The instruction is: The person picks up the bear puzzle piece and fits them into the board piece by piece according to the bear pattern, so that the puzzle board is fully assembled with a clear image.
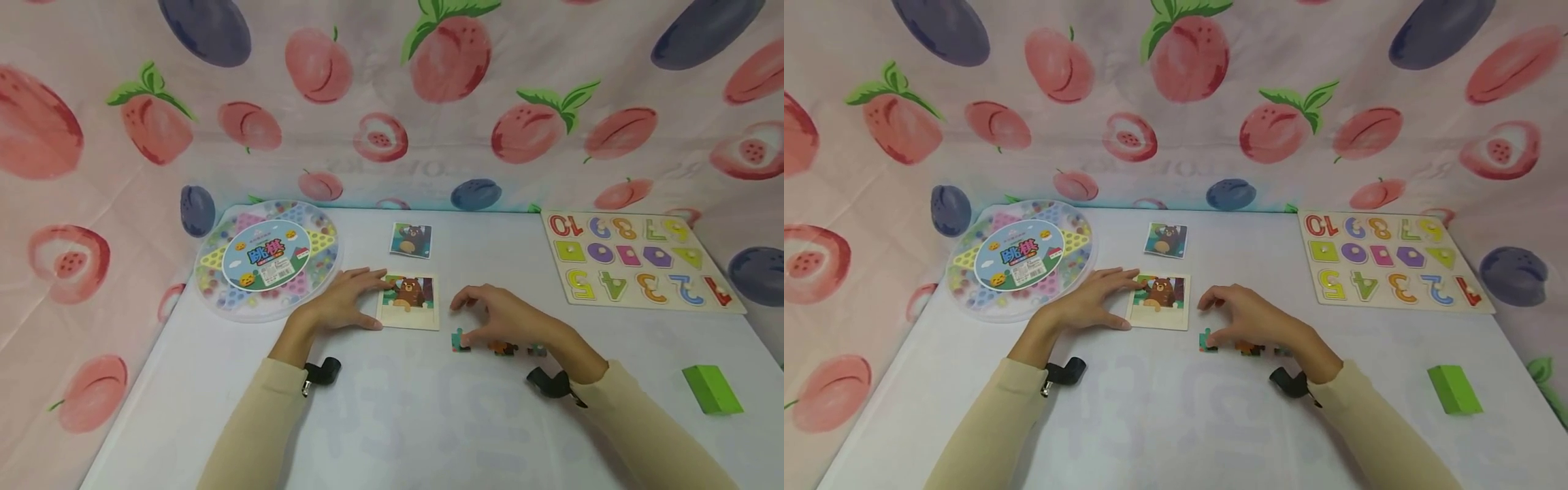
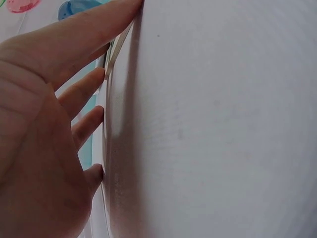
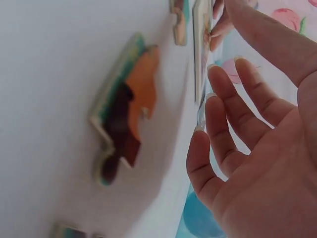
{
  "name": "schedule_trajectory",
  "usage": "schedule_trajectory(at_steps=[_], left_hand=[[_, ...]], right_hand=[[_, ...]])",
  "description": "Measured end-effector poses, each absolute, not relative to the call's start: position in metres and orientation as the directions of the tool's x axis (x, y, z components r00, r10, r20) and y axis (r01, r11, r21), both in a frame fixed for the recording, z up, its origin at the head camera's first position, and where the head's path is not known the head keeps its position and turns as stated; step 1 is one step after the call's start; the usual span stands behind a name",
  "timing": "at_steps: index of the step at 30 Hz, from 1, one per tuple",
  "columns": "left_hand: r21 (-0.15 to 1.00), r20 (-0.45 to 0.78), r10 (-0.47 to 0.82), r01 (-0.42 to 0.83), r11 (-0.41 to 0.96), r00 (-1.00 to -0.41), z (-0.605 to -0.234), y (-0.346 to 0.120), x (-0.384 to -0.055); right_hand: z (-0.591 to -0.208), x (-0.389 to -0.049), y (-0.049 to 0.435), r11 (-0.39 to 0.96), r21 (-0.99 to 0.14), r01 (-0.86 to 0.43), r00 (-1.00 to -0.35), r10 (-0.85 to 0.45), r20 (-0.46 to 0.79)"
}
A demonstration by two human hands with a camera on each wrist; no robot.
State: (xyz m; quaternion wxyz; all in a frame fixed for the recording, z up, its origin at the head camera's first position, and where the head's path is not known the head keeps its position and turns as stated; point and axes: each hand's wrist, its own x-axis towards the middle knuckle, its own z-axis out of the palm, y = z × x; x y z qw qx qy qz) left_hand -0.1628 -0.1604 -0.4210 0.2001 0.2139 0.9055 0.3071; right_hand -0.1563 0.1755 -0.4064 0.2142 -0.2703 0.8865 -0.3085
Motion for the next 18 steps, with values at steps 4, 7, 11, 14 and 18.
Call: schedule_trajectory(at_steps=[4,7,11,14,18], left_hand=[[0.644,-0.23,0.508,0.261,0.719,-0.83,-0.422,-0.16,-0.163],[0.647,-0.228,0.51,0.262,0.716,-0.83,-0.422,-0.16,-0.163],[0.642,-0.225,0.512,0.269,0.718,-0.829,-0.422,-0.16,-0.164],[0.641,-0.225,0.512,0.27,0.718,-0.829,-0.423,-0.16,-0.164],[0.649,-0.227,0.509,0.261,0.715,-0.83,-0.423,-0.16,-0.163]], right_hand=[[-0.409,-0.151,0.175,0.664,-0.654,-0.362,-0.752,-0.623,-0.216],[-0.411,-0.15,0.175,0.665,-0.642,-0.382,-0.745,-0.632,-0.212],[-0.413,-0.148,0.174,0.663,-0.634,-0.397,-0.742,-0.639,-0.203],[-0.415,-0.147,0.174,0.66,-0.634,-0.403,-0.741,-0.642,-0.198],[-0.418,-0.147,0.173,0.652,-0.634,-0.415,-0.734,-0.652,-0.189]])
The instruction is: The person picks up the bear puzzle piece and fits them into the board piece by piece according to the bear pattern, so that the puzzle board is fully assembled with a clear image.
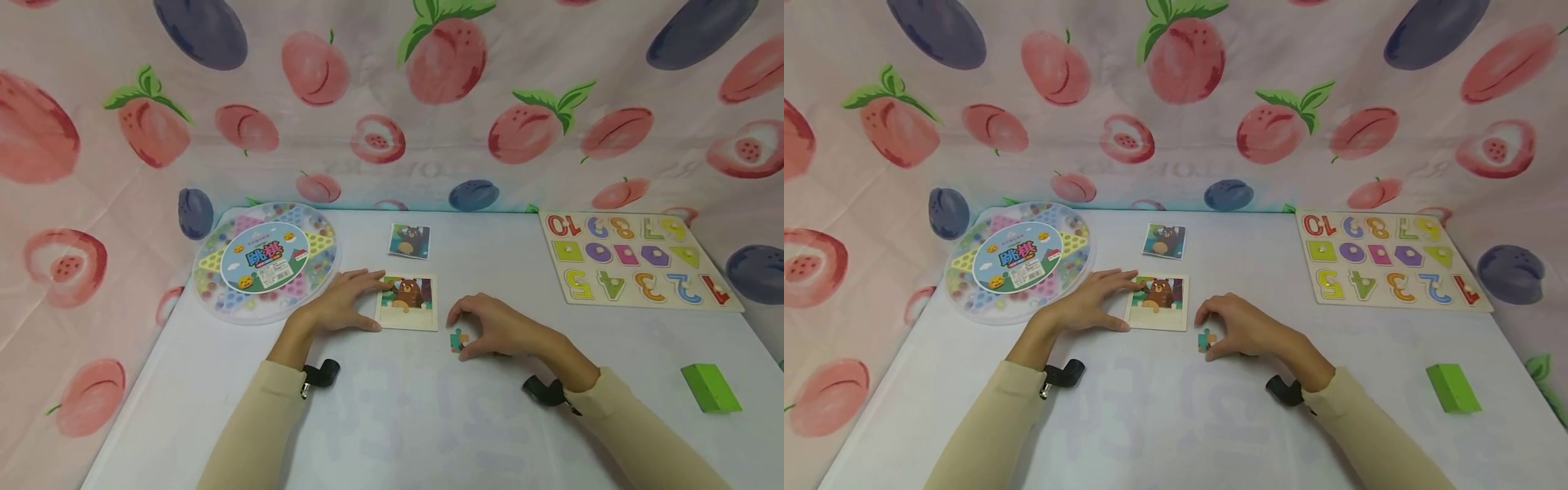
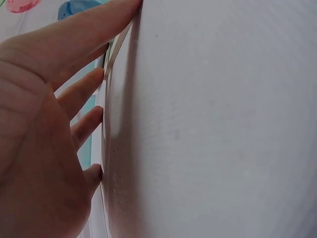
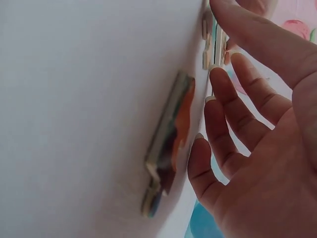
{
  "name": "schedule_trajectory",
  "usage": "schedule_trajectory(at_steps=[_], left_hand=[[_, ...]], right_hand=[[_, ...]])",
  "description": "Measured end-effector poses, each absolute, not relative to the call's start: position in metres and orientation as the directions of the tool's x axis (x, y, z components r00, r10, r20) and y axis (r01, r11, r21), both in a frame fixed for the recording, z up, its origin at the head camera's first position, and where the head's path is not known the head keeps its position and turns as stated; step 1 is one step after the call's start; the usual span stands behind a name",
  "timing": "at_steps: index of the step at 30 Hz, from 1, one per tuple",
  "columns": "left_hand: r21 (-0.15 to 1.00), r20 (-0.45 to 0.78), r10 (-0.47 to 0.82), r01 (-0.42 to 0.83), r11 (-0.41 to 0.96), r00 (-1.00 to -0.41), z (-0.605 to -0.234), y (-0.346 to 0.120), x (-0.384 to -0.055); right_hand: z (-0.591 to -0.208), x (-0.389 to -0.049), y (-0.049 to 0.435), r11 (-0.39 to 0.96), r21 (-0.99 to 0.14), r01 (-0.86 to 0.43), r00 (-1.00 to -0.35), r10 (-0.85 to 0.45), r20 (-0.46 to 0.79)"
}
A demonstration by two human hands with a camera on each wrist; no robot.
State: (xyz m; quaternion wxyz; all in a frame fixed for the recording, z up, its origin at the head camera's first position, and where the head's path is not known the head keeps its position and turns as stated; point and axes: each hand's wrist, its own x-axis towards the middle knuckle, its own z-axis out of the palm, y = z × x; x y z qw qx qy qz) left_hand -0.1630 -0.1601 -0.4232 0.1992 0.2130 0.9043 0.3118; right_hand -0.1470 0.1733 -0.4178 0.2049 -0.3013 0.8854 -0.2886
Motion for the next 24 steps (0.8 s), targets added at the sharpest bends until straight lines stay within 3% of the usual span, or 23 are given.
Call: schedule_trajectory(at_steps=[24], left_hand=[[0.636,-0.206,0.527,0.296,0.712,-0.824,-0.4246,-0.1616,-0.1645]], right_hand=[[-0.4175,-0.1464,0.1715,0.657,-0.608,-0.447,-0.729,-0.661,-0.179]])
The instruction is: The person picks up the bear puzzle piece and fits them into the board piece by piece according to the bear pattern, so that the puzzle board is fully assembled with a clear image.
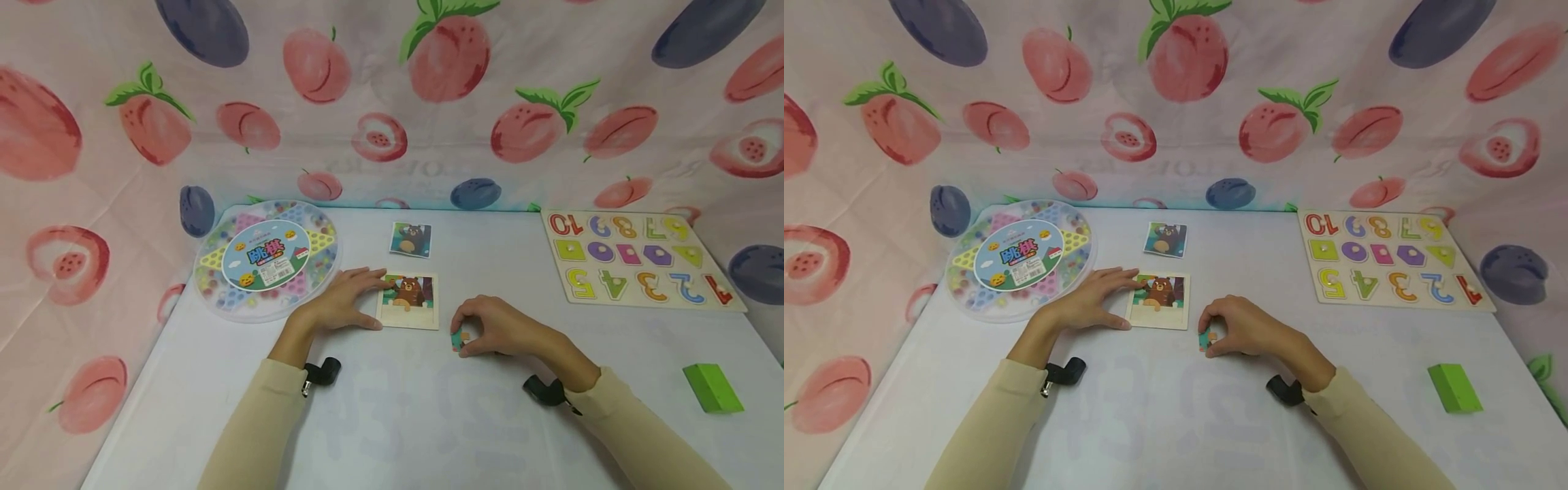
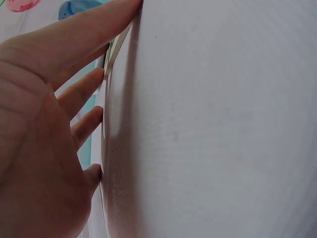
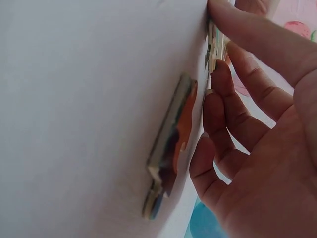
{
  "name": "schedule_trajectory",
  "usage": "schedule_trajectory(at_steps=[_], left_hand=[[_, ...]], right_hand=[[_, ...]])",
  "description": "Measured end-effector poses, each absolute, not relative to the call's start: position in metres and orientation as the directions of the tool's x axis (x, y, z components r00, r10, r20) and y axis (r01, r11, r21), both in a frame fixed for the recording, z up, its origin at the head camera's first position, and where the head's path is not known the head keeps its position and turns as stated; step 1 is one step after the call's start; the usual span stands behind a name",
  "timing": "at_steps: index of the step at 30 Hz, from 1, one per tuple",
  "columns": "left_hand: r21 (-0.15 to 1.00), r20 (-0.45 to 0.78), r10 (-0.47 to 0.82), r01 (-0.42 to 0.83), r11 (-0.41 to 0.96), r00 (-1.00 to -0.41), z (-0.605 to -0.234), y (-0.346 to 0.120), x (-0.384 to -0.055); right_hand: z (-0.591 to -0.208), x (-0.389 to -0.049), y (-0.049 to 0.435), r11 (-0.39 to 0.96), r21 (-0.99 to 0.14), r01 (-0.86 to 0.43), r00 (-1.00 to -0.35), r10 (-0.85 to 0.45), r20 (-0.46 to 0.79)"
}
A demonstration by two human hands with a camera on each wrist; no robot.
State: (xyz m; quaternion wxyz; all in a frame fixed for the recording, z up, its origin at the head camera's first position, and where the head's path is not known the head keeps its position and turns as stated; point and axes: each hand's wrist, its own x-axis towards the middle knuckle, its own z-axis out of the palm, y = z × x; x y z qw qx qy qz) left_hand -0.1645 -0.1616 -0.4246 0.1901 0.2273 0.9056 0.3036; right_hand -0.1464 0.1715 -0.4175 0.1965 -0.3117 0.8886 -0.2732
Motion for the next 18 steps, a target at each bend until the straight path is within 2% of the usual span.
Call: schedule_trajectory(at_steps=[10,18], left_hand=[[0.639,-0.212,0.522,0.287,0.713,-0.826,-0.4257,-0.1617,-0.1639],[0.64,-0.207,0.521,0.288,0.712,-0.828,-0.4234,-0.1613,-0.1631]], right_hand=[[-0.414,-0.1476,0.1714,0.646,-0.635,-0.423,-0.738,-0.652,-0.172],[-0.4103,-0.1509,0.1698,0.572,-0.728,-0.378,-0.738,-0.661,-0.136]])
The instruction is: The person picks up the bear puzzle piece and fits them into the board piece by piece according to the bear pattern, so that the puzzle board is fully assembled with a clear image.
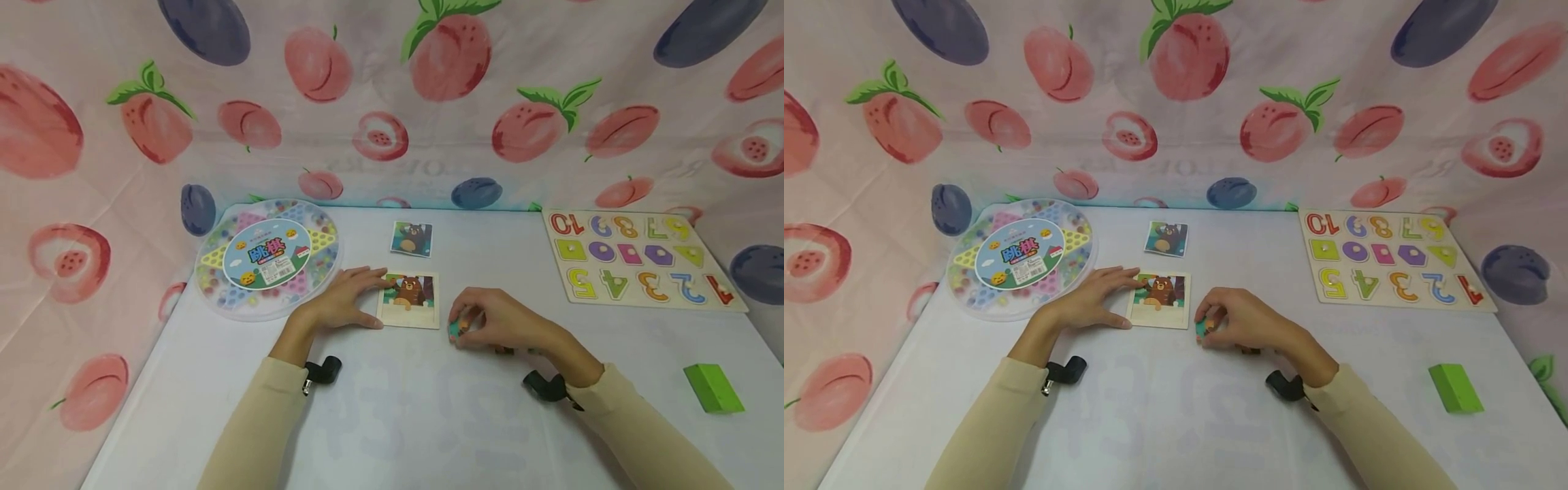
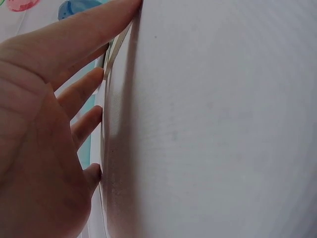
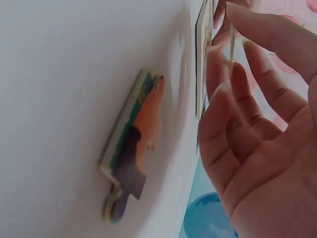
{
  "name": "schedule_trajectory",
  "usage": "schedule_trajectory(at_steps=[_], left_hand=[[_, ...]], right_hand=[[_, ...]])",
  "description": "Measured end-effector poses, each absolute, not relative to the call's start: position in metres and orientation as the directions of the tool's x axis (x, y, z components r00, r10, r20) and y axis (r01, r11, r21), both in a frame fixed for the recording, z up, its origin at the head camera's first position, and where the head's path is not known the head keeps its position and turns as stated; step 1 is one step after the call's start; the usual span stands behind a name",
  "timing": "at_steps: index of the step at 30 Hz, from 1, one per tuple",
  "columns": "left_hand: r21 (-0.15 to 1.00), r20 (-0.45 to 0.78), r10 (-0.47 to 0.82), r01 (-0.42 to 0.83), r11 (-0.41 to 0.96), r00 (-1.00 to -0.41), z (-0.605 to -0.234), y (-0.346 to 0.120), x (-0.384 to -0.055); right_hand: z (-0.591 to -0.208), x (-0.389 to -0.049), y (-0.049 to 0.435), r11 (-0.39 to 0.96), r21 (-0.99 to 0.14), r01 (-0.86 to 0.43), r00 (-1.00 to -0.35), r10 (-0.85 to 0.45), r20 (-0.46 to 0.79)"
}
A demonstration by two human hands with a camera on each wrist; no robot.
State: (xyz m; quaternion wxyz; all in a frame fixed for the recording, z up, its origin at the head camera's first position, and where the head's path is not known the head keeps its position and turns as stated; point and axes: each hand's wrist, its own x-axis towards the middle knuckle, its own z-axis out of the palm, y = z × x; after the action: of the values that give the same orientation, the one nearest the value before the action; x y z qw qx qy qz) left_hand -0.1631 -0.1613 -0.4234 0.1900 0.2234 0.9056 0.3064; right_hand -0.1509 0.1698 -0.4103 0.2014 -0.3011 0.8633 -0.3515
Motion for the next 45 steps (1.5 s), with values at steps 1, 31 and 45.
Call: schedule_trajectory(at_steps=[1,31,45], left_hand=[[0.639,-0.208,0.52,0.287,0.713,-0.828,-0.423,-0.161,-0.163],[0.639,-0.227,0.514,0.272,0.719,-0.827,-0.424,-0.162,-0.164],[0.656,-0.219,0.511,0.263,0.708,-0.831,-0.421,-0.162,-0.163]], right_hand=[[-0.409,-0.151,0.169,0.563,-0.737,-0.374,-0.738,-0.662,-0.132],[-0.41,-0.173,0.103,0.47,-0.823,-0.319,-0.73,-0.675,-0.103],[-0.421,-0.172,0.082,0.496,-0.81,-0.312,-0.74,-0.662,-0.119]])
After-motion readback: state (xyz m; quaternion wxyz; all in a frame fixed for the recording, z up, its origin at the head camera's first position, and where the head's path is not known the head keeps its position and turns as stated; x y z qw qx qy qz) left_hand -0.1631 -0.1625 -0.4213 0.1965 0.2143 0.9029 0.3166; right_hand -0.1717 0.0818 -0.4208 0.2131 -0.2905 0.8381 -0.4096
